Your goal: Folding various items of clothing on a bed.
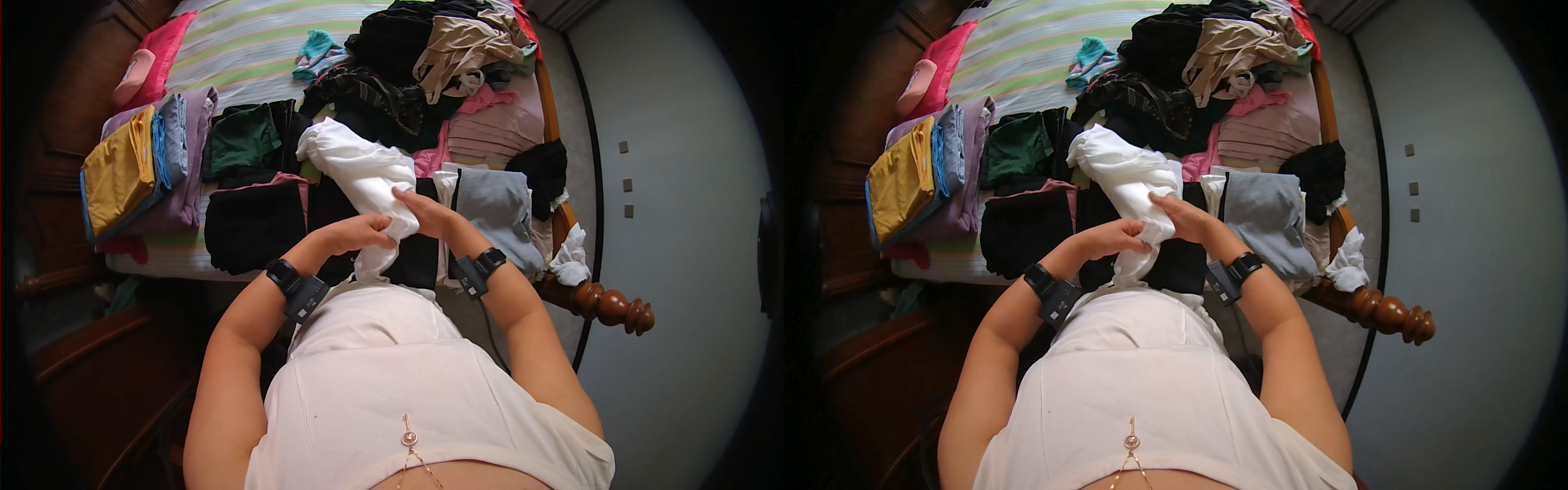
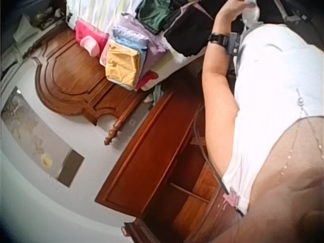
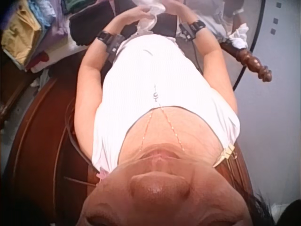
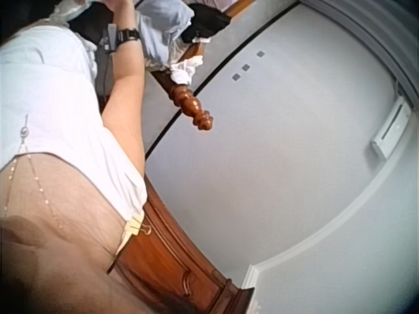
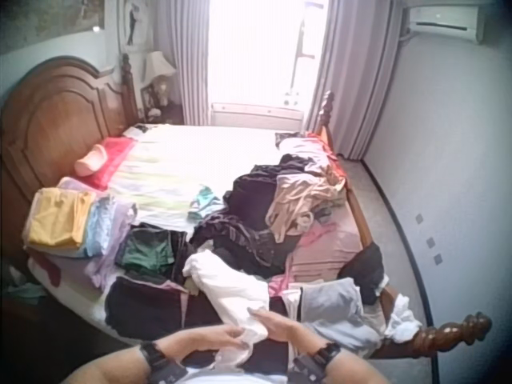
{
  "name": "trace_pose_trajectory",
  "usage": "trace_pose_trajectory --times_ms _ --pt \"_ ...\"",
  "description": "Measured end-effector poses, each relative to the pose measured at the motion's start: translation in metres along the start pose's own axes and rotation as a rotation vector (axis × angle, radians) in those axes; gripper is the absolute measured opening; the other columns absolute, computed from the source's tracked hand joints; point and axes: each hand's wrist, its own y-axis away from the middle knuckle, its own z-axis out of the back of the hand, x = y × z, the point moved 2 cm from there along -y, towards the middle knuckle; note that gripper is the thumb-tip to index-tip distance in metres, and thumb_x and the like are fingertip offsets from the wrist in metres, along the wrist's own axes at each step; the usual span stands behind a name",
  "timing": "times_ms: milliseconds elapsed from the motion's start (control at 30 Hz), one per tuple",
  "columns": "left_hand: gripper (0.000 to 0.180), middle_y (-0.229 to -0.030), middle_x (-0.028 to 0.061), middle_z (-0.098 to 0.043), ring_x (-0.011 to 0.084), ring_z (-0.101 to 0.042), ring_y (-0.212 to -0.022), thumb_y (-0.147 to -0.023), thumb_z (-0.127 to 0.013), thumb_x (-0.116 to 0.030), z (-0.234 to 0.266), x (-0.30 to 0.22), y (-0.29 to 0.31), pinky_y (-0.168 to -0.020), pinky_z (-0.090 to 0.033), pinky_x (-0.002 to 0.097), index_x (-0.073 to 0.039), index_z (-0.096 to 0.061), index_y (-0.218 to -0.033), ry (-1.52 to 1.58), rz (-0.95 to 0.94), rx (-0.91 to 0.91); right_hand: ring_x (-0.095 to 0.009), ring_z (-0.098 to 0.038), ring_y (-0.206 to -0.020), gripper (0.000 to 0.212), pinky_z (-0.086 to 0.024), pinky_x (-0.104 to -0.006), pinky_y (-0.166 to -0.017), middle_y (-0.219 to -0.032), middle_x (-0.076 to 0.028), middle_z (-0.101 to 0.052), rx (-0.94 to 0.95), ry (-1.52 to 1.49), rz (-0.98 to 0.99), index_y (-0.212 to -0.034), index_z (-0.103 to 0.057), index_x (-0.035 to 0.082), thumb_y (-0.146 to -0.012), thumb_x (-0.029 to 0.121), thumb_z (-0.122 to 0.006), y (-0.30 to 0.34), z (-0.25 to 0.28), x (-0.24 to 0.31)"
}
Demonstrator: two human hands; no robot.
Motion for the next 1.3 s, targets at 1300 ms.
trace_pose_trajectory --times_ms 1300 --pt "0.052 -0.124 0.0086 -0.056 0.0208 -0.056 -0.11 -0.088 -0.057 -0.037 0.027 0.043 0.031 -0.095 -0.044 0.0343 -0.006 -0.048 -0.13 0.567 -0.053 -0.263 -0.011 -0.061 -0.081 0.032 -0.049 -0.0258 -0.076 -0.098 -0.004 -0.065 0.243 0.198 0.236 -0.109 -0.063 0.001 -0.082 0.017 -0.062 0.025 -0.028 -0.009"
